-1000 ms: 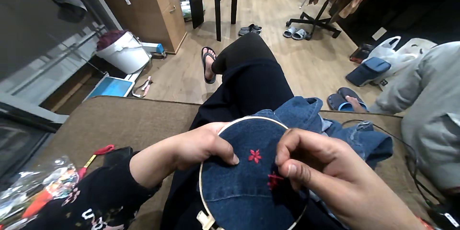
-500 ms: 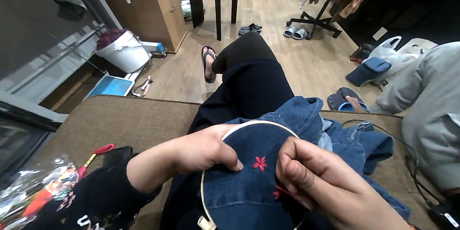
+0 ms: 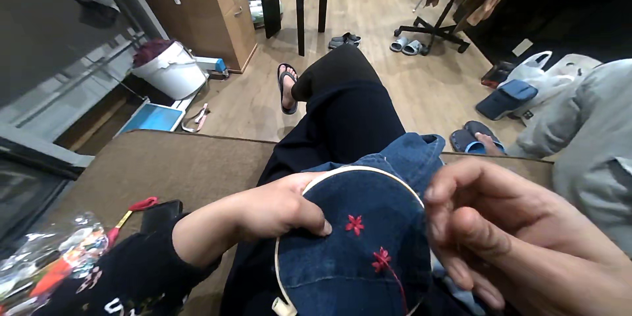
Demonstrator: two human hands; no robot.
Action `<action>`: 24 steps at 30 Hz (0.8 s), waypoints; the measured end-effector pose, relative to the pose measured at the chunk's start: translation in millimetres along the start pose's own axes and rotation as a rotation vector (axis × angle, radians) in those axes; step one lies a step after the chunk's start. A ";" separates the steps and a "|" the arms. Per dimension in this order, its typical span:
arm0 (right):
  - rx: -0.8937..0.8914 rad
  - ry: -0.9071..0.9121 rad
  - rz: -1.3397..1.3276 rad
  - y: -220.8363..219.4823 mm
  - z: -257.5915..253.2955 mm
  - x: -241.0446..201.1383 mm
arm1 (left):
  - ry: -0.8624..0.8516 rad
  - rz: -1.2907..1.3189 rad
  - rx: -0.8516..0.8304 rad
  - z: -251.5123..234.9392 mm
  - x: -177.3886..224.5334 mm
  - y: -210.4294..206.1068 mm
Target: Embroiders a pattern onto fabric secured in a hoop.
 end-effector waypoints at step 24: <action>-0.016 0.076 0.409 -14.6 17.4 23.4 | -0.051 -0.071 0.002 2.5 9.0 -9.4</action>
Point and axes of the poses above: each hand's wrist, its own z-axis away from the middle knuckle, its own y-axis out of the back of the hand, x = y × z, the point moved 1 cm from there along -z, towards the middle knuckle, and after that the axes turned 1 degree about -z, right-handed, at the moved point
